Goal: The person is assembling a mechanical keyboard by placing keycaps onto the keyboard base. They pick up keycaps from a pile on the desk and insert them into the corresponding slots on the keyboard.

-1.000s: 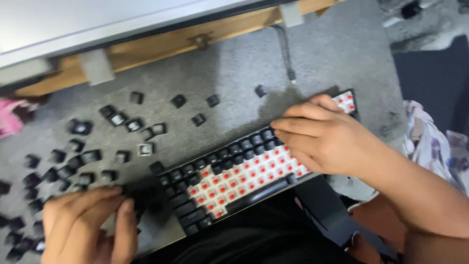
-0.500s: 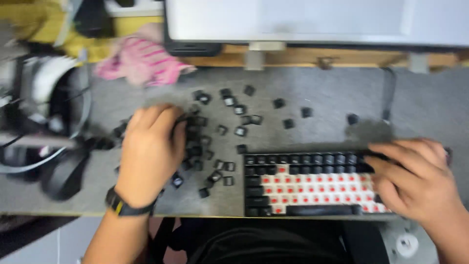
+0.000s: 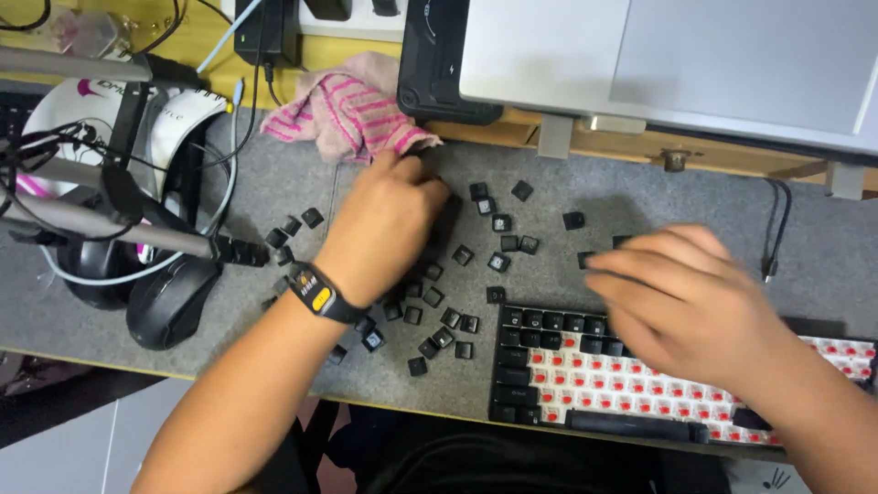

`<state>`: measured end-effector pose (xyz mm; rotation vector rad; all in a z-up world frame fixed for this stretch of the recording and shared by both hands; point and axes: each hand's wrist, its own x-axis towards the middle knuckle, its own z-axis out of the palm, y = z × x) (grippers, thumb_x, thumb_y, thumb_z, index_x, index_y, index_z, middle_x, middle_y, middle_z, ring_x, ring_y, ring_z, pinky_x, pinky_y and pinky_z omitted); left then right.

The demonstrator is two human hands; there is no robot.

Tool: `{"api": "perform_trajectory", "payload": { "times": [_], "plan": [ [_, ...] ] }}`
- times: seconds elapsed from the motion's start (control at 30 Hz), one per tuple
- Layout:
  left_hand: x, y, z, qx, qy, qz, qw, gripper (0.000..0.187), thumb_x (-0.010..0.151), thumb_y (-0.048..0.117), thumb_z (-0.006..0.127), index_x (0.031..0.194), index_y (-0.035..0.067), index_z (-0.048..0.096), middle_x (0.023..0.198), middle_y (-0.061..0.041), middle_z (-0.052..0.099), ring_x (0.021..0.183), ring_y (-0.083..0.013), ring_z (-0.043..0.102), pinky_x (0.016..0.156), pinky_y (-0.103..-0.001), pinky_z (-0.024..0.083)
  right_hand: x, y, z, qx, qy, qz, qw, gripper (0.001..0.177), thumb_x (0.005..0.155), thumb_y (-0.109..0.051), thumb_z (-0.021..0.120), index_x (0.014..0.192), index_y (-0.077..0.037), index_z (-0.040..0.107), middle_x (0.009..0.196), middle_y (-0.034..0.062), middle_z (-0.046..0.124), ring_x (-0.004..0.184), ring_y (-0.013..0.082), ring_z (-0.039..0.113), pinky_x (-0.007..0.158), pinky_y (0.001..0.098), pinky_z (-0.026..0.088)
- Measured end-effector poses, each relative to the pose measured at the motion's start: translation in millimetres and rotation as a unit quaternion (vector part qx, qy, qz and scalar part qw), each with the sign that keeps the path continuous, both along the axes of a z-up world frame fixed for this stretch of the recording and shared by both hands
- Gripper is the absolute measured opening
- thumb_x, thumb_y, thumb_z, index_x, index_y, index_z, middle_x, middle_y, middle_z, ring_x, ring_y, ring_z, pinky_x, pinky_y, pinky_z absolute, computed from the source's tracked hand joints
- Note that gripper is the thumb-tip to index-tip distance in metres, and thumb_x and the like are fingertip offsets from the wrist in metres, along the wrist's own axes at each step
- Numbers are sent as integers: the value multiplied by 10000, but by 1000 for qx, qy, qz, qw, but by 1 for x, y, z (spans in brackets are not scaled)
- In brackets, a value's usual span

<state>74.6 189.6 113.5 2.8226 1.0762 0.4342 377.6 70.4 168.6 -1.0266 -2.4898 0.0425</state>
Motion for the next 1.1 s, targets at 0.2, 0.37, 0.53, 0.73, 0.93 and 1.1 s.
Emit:
{"api": "perform_trajectory", "payload": {
  "times": [0.2, 0.37, 0.53, 0.73, 0.93, 1.1],
  "plan": [
    [1, -15, 5, -58, 6, -19, 998, 171, 926, 87, 563, 938, 130, 728, 965, -100, 589, 898, -329, 516, 700, -483, 442, -17, 35, -22, -37, 2, 30, 999, 161, 909, -88, 697, 1044, -113, 781, 1036, 21, 786, 975, 210, 708, 918, 381, 503],
    [5, -21, 12, -34, 8, -17, 999, 133, 933, 123, 586, 900, 156, 711, 863, -50, 651, 886, -289, 571, 713, -425, 421, -31, 57, -39, -20, 5, 11, 1000, 119, 848, -76, 725, 959, -82, 768, 1010, 78, 767, 907, 274, 707, 771, 411, 535],
    [10, -17, 5, 16, -3, -32, 999, 126, 931, 176, 596, 908, 191, 720, 768, -19, 691, 852, -245, 618, 671, -373, 443, -42, 72, -47, -46, -37, -15, 998, 169, 834, -155, 661, 945, -138, 788, 1036, 65, 788, 903, 289, 731, 694, 402, 558],
    [8, -12, -6, 6, -22, -66, 998, 132, 911, 137, 611, 803, 166, 682, 730, -28, 668, 790, -242, 631, 634, -316, 481, -57, 88, -50, -152, 27, -68, 986, 299, 940, -142, 584, 1156, -13, 745, 1190, 210, 729, 999, 424, 703, 816, 500, 575],
    [5, -5, -14, -6, -32, -89, 995, 161, 916, 80, 602, 806, 158, 689, 708, -3, 644, 759, -221, 630, 624, -321, 487, -53, 93, -58, -191, 23, -64, 979, 343, 928, -131, 591, 1237, -23, 694, 1275, 214, 681, 1139, 461, 655, 924, 522, 560],
    [5, 5, -18, 75, -54, -45, 995, 62, 889, 158, 648, 837, 169, 679, 777, -34, 641, 818, -257, 646, 696, -337, 532, -43, 95, -78, -143, -13, -42, 989, 278, 950, -74, 587, 1183, 4, 716, 1232, 220, 693, 1115, 432, 671, 895, 457, 593]
  ]
}}
